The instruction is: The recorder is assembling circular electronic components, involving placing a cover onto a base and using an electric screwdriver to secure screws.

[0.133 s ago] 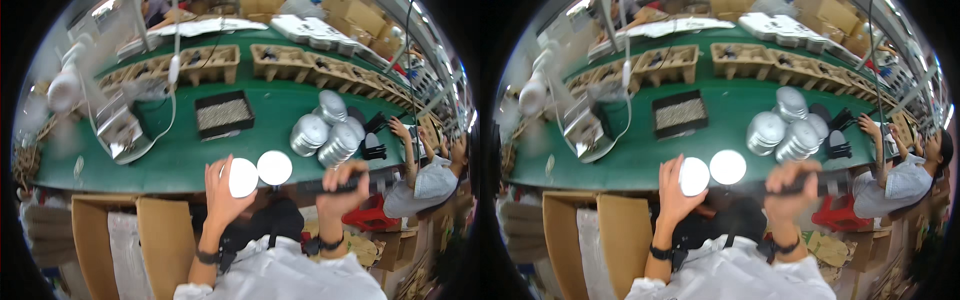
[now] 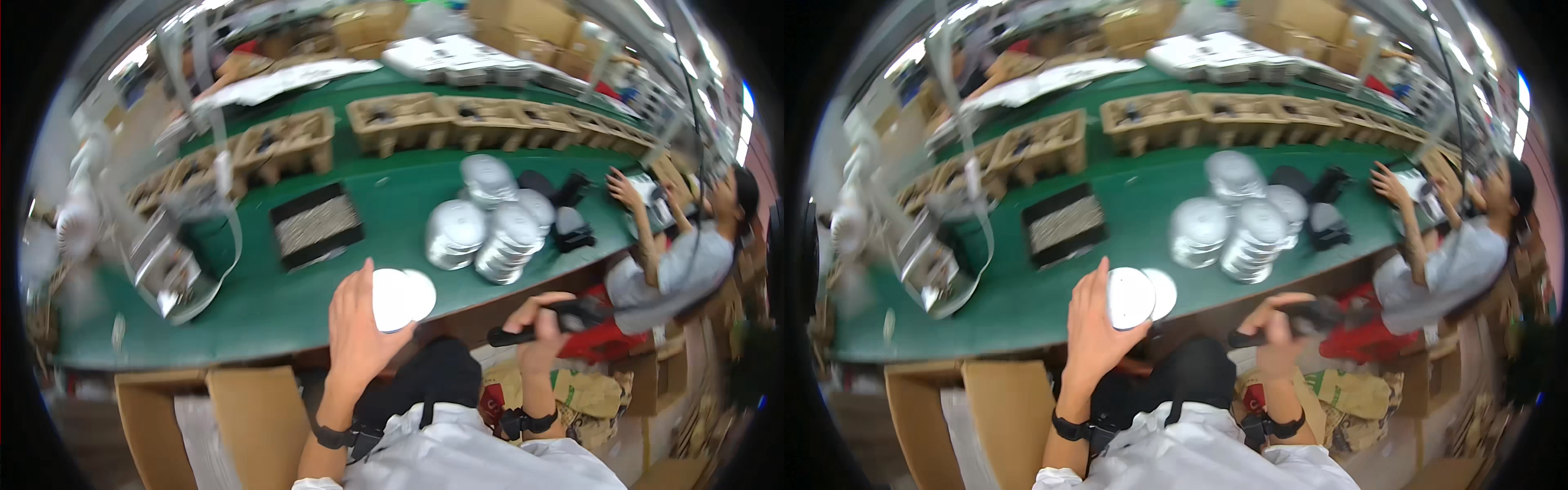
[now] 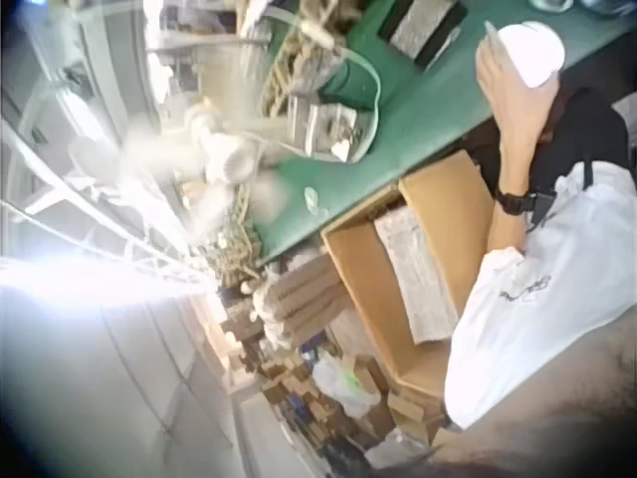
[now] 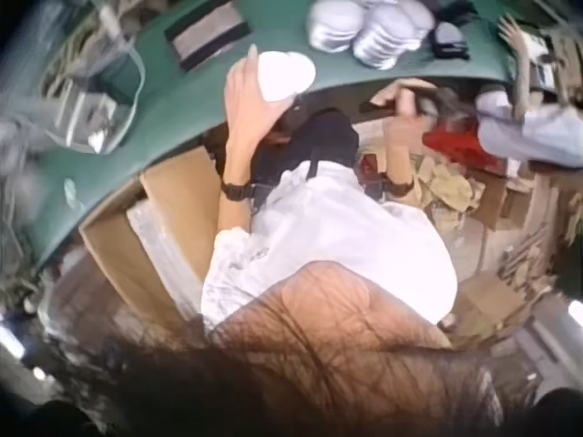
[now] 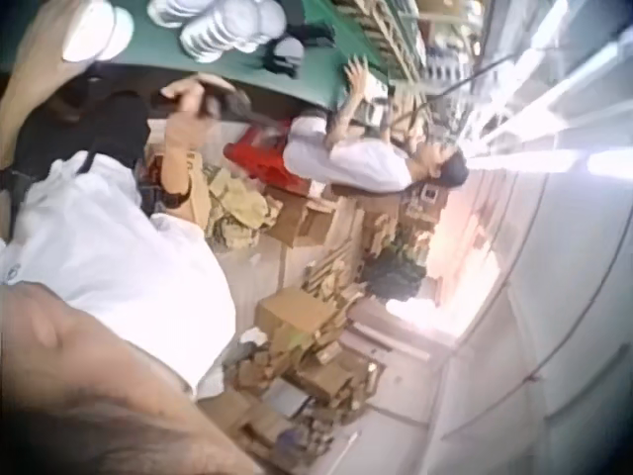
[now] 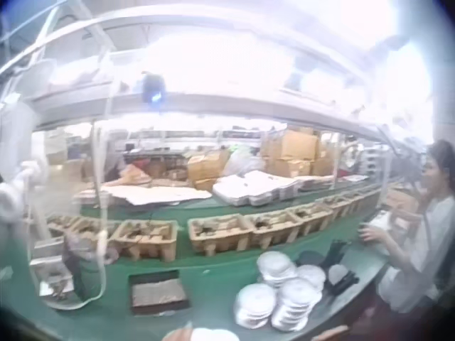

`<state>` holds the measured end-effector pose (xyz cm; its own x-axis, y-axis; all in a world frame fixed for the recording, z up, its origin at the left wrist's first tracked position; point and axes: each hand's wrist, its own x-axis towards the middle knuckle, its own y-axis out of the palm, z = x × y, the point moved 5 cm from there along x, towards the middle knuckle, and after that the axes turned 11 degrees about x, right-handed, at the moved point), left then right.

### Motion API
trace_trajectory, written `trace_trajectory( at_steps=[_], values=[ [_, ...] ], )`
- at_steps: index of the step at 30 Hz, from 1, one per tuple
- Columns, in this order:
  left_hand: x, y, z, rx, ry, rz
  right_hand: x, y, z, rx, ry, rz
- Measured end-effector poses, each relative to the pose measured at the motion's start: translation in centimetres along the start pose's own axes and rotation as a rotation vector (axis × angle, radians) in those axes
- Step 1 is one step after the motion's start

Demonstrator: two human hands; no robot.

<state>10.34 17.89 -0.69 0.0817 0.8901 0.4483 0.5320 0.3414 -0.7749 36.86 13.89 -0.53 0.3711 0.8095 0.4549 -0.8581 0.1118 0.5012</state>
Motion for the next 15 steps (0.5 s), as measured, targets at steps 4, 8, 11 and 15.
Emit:
trace_trajectory(
  at_steps=[4,8,11,15],
  values=[
    [5.1,6.8,-5.0,0.325,0.068,0.340,4.4,-8.4,-1.4,-0.572,0.086,-0.129],
    [6.6,9.1,-12.1,0.400,0.096,0.430,6.5,-15.5,-1.6,-0.802,0.220,-0.176],
    [6.9,11.0,-15.7,0.342,0.212,0.434,6.3,-20.0,-0.8,-0.906,0.218,-0.210],
    [4.8,10.7,-21.7,0.098,0.432,0.273,4.7,-17.5,3.8,-0.865,-0.087,-0.091]
  ],
)
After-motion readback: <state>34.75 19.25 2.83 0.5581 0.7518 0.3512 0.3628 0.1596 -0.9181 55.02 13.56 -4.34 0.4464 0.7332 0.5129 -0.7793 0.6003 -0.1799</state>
